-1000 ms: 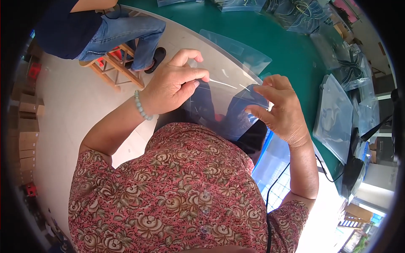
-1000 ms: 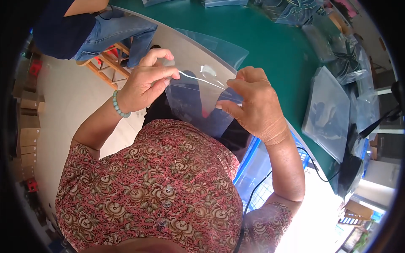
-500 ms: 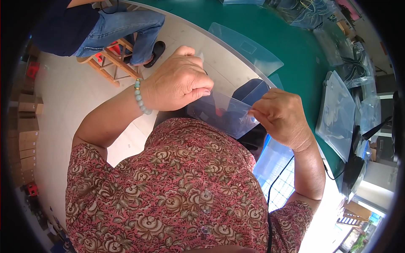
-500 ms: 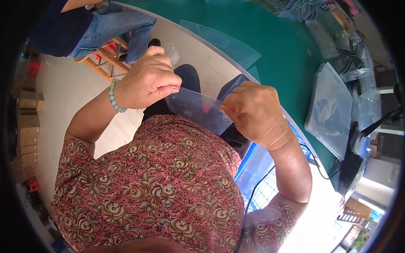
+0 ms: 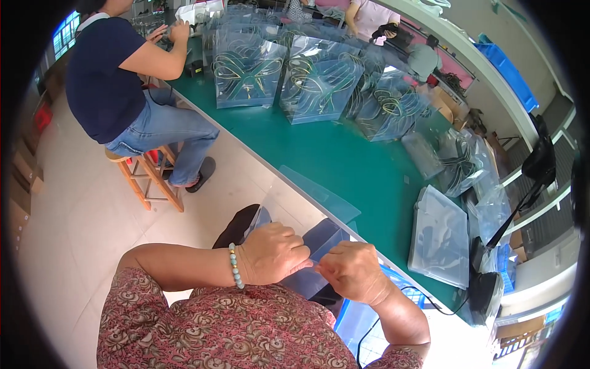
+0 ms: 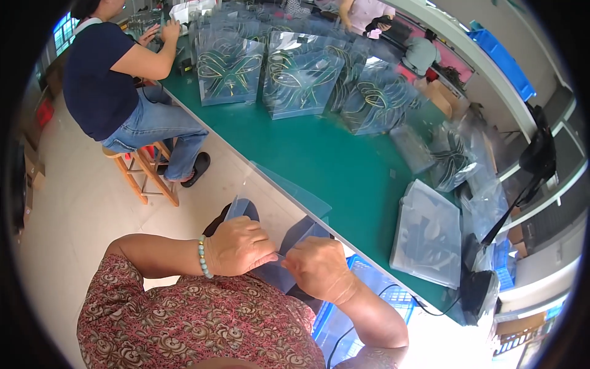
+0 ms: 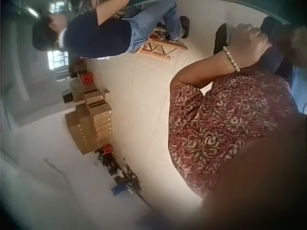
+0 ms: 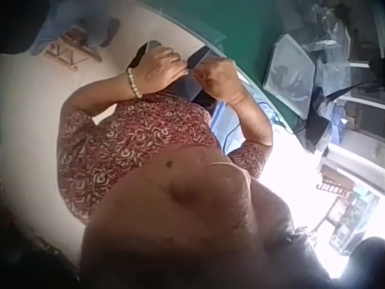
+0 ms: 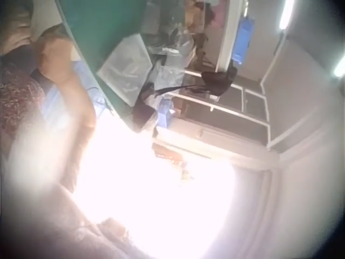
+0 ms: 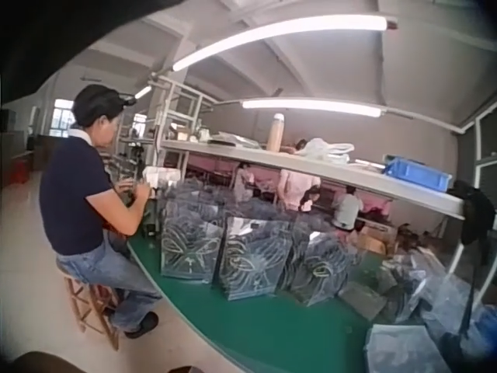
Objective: Folding and organizing plastic packaging sheets at a factory workstation.
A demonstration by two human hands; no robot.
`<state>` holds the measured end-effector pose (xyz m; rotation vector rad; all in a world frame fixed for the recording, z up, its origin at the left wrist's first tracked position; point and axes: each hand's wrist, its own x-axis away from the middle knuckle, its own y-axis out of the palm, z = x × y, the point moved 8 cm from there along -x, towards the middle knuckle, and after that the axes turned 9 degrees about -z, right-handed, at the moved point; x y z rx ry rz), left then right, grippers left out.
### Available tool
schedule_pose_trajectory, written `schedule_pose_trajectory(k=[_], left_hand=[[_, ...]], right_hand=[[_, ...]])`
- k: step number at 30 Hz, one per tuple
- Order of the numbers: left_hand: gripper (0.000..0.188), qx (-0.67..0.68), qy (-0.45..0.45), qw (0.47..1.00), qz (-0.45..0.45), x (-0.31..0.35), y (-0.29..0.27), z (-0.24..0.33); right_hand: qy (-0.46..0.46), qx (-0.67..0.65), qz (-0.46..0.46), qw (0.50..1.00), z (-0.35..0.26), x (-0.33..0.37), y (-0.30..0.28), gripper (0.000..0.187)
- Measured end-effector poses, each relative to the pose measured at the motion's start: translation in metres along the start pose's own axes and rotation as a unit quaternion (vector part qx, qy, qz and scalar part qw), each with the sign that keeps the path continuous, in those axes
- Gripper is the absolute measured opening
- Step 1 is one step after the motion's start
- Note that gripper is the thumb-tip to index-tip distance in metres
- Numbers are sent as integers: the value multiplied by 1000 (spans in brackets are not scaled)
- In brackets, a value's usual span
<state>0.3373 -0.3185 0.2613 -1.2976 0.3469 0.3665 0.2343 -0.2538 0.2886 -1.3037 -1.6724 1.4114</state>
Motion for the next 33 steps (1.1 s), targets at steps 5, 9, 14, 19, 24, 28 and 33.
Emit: schedule_pose_trajectory(k=[5, 9, 14, 19, 24, 28, 33], left_hand=[[34, 14, 99, 995, 17, 3, 1, 2], [39, 5, 170, 985, 30, 3, -17, 1], [42, 13, 255, 965, 53, 13, -46, -17], [43, -42, 224, 973, 39, 21, -62, -53], [30, -30, 118, 992, -35, -4, -61, -60], [28, 194, 78, 976, -68, 10, -20, -34], [20, 201, 61, 978, 8, 21, -20, -45]], right_hand=[[25, -5, -75, 997, -11, 1, 0, 15], [13, -38, -133, 990, -8, -13, -22, 21], [-71, -3, -120, 990, 9, -27, -49, 37], [7, 7, -116, 993, 18, -34, -36, 18], [45, 27, -34, 998, 7, -23, -17, 8], [86, 33, -70, 993, 6, -27, 2, 6], [45, -63, -33, 996, -1, -40, -24, 29]])
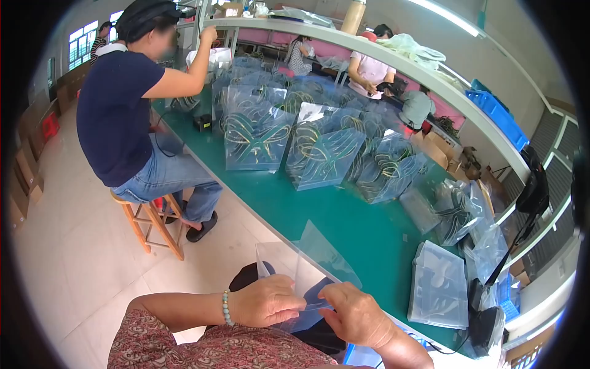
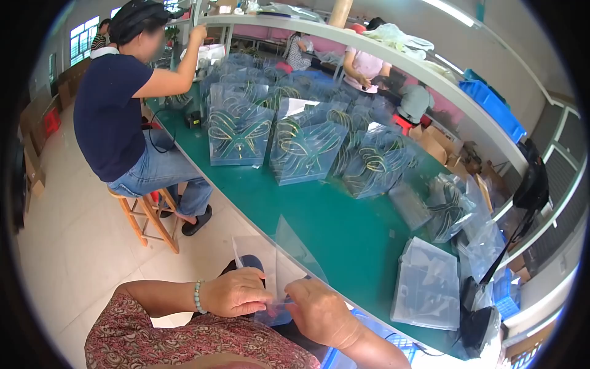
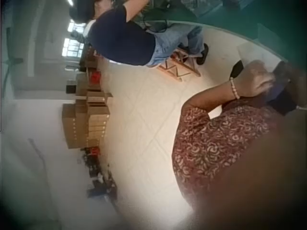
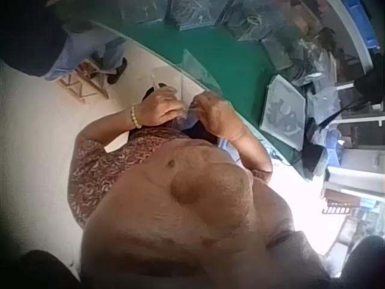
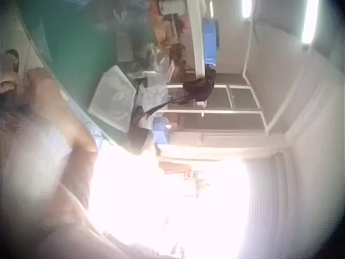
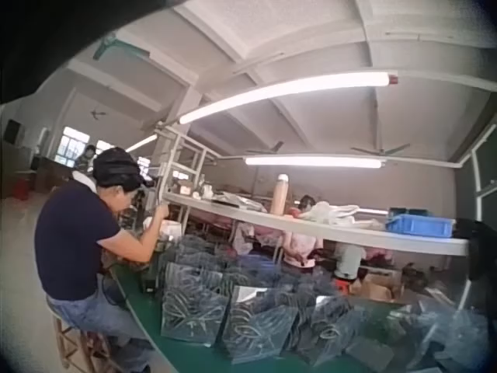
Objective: Folding and organizing plastic packaging sheets at a factory workstation.
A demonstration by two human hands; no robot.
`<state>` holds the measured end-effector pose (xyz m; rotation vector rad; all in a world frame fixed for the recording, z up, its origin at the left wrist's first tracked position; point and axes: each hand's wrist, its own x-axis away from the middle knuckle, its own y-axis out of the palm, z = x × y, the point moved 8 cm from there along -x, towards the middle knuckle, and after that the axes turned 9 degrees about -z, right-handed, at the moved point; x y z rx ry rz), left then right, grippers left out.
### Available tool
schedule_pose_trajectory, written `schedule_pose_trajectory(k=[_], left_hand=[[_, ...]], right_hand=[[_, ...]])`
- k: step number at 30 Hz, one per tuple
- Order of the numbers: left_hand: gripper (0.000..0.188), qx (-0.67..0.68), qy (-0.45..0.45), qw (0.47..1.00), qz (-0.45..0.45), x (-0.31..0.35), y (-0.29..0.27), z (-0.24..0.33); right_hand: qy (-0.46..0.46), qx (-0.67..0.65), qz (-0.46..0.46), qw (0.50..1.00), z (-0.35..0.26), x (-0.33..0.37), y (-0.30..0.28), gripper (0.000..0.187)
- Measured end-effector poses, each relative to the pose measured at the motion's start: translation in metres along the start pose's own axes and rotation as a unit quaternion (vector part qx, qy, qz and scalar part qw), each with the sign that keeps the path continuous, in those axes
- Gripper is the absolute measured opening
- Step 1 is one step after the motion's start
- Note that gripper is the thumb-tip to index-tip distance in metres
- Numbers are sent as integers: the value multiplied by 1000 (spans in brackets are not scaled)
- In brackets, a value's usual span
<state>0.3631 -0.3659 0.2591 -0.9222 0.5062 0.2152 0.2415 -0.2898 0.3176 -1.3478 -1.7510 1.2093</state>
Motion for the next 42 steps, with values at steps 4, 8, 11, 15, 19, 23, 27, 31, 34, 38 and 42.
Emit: schedule_pose_trajectory(k=[4, 8, 11, 15, 19, 23, 27, 31, 34, 38, 42], left_hand=[[20, 45, 15, 999, -19, -5, -3, -2], [20, 50, 21, 998, -10, -4, -15, -11], [21, 14, -12, 1000, -1, -13, -33, 1], [37, 56, -68, 994, 57, 0, -25, -4], [37, -61, -11, 996, 70, -4, -28, 11], [33, -118, -63, 990, 37, -7, -17, 21], [34, -147, -75, 986, 6, -9, -4, 14], [32, -165, -64, 984, 16, -14, -4, 11], [25, -149, -90, 985, 20, -13, -2, 11], [21, -160, -85, 983, 19, -13, -2, 14], [15, -149, -91, 985, 16, -10, 2, 16]], right_hand=[[-15, 73, 104, 992, -6, 1, -12, 32], [-38, 224, 126, 966, -8, 1, -9, 30], [-34, 234, 140, 961, -12, 4, -13, 37], [-26, 237, 140, 961, -15, 20, -7, 51], [-16, 205, 134, 969, -8, 31, 5, 60], [4, 177, 108, 978, 0, 35, 17, 55], [17, 156, 97, 983, 12, 37, 28, 47], [36, 156, 107, 981, 22, 40, 33, 47], [38, 148, 110, 982, 23, 39, 36, 45], [25, 129, 139, 982, 27, 39, 41, 39], [-7, 116, 152, 982, 19, 39, 43, 29]])
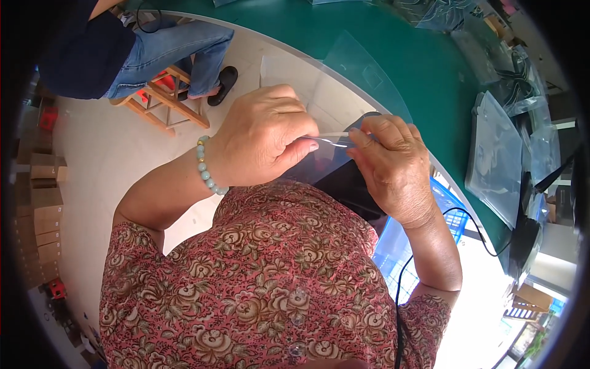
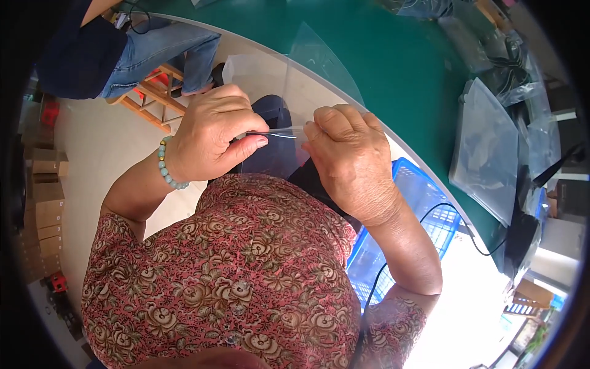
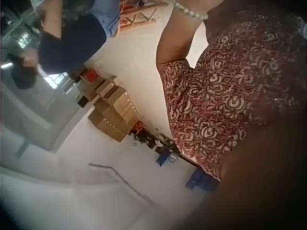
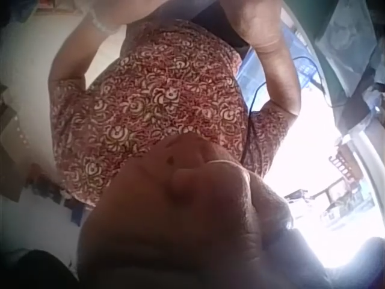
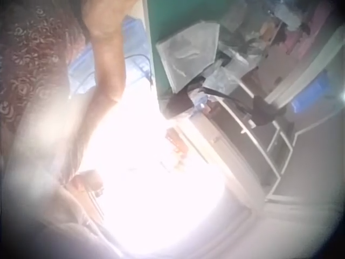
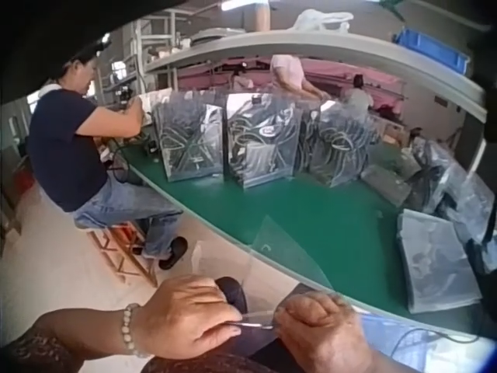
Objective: Folding and organizing plastic packaging sheets at a factory workstation.
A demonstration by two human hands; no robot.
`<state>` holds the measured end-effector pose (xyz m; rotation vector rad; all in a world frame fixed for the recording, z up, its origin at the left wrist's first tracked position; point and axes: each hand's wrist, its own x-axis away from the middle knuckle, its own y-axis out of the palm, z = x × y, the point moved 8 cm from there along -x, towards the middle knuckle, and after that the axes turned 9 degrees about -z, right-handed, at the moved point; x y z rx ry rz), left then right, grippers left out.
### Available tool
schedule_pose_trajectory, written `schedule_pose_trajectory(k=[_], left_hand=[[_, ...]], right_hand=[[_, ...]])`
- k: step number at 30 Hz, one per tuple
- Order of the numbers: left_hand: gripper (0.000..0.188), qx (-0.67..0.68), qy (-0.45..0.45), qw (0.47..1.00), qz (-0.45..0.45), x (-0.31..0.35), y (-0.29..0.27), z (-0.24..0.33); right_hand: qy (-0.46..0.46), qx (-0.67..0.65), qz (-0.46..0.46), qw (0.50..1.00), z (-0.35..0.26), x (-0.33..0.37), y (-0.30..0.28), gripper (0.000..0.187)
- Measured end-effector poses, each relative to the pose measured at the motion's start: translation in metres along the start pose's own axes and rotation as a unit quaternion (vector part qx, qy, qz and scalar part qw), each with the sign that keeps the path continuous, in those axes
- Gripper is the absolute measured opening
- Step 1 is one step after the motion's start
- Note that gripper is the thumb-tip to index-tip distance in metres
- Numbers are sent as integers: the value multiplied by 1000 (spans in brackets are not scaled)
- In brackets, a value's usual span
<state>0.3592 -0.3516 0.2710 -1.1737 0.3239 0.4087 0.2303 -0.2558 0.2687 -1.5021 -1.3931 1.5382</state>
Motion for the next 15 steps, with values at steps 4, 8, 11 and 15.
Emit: schedule_pose_trajectory(k=[4, 8, 11, 15], left_hand=[[13, -11, 22, 1000, -17, 1, 0, 2], [14, -59, 39, 996, -55, -5, 0, 4], [18, -98, 0, 988, -120, -10, 7, 17], [21, -9, 116, 986, -116, -8, 13, 26]], right_hand=[[-24, -12, -29, 999, -7, -6, 3, 20], [-42, -2, -37, 998, -15, -12, 6, 15], [-56, 8, -28, 998, -23, -13, -1, 14], [-47, 33, -41, 998, -41, -15, -19, 18]])
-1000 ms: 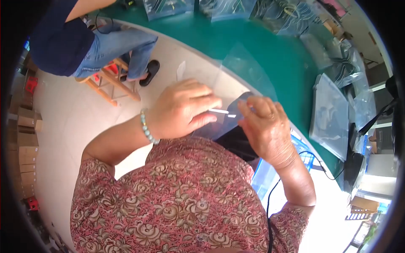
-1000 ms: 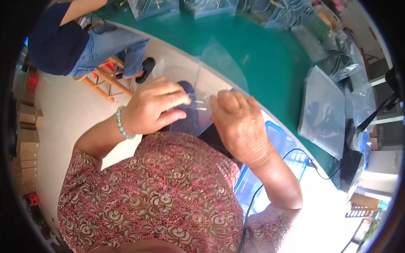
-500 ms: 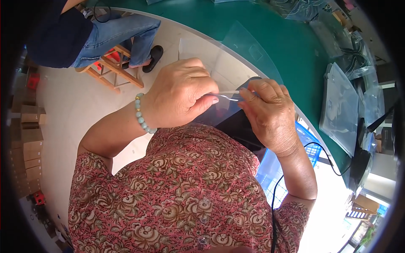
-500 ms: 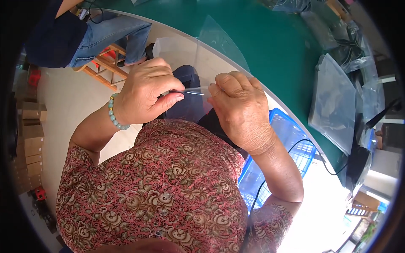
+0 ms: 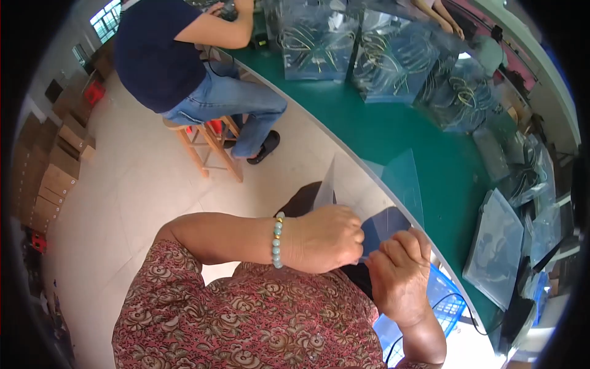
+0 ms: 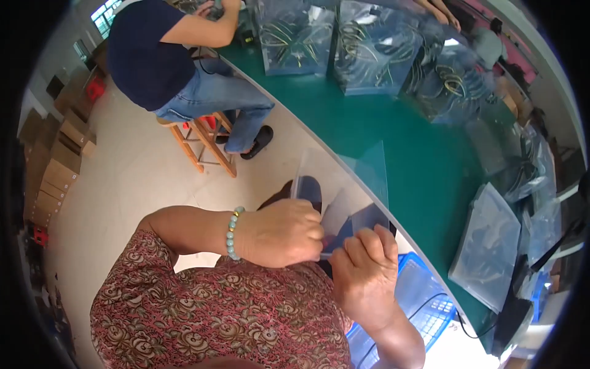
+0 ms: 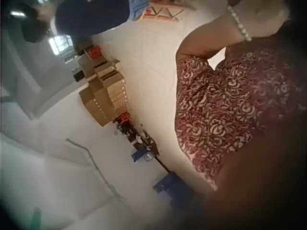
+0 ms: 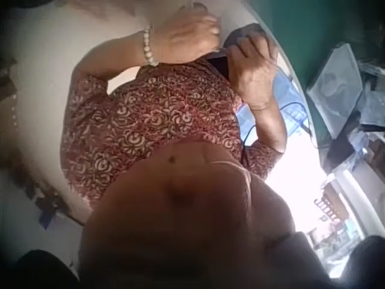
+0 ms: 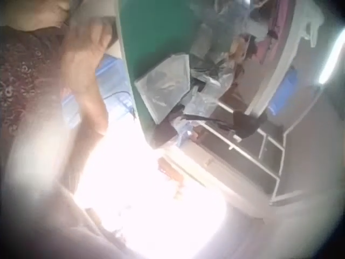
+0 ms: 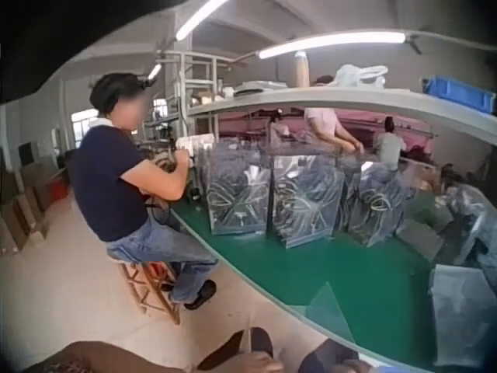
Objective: Folding and organizing plastic packaging sheets at a factory workstation.
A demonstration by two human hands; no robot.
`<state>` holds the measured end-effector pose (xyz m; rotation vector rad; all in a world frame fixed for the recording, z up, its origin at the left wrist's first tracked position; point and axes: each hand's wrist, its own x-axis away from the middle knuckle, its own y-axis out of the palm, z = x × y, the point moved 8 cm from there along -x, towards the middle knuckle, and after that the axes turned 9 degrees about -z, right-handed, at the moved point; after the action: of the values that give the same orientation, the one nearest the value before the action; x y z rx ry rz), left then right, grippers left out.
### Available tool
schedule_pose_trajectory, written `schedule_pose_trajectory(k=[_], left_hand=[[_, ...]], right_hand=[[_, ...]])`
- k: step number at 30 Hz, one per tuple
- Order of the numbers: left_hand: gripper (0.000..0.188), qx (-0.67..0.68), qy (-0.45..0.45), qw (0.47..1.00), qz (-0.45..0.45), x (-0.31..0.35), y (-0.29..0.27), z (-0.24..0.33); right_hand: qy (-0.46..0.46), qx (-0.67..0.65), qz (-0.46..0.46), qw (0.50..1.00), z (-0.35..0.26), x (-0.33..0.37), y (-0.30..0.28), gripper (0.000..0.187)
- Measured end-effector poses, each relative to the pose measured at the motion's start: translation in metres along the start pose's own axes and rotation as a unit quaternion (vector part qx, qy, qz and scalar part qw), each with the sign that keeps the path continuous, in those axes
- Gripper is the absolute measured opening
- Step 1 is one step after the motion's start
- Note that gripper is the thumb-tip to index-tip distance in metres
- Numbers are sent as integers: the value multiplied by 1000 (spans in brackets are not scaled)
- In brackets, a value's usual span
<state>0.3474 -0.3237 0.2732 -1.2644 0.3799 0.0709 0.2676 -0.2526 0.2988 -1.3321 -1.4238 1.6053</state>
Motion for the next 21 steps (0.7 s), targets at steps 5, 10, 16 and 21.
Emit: schedule_pose_trajectory(k=[5, 10, 16, 21], left_hand=[[24, 78, 103, 990, -55, -1, 17, 18], [18, 78, 165, 978, -103, 8, 21, 40], [8, 31, 107, 986, -127, 15, 25, 8], [9, -31, -7, 985, -172, 9, 13, -36]], right_hand=[[-37, -21, 54, 998, -20, 34, -59, 47], [93, -288, 201, 931, 95, 61, -43, 92], [37, -442, 102, 891, 110, 61, -2, 62], [106, -537, 84, 832, 104, 77, 16, 68]])
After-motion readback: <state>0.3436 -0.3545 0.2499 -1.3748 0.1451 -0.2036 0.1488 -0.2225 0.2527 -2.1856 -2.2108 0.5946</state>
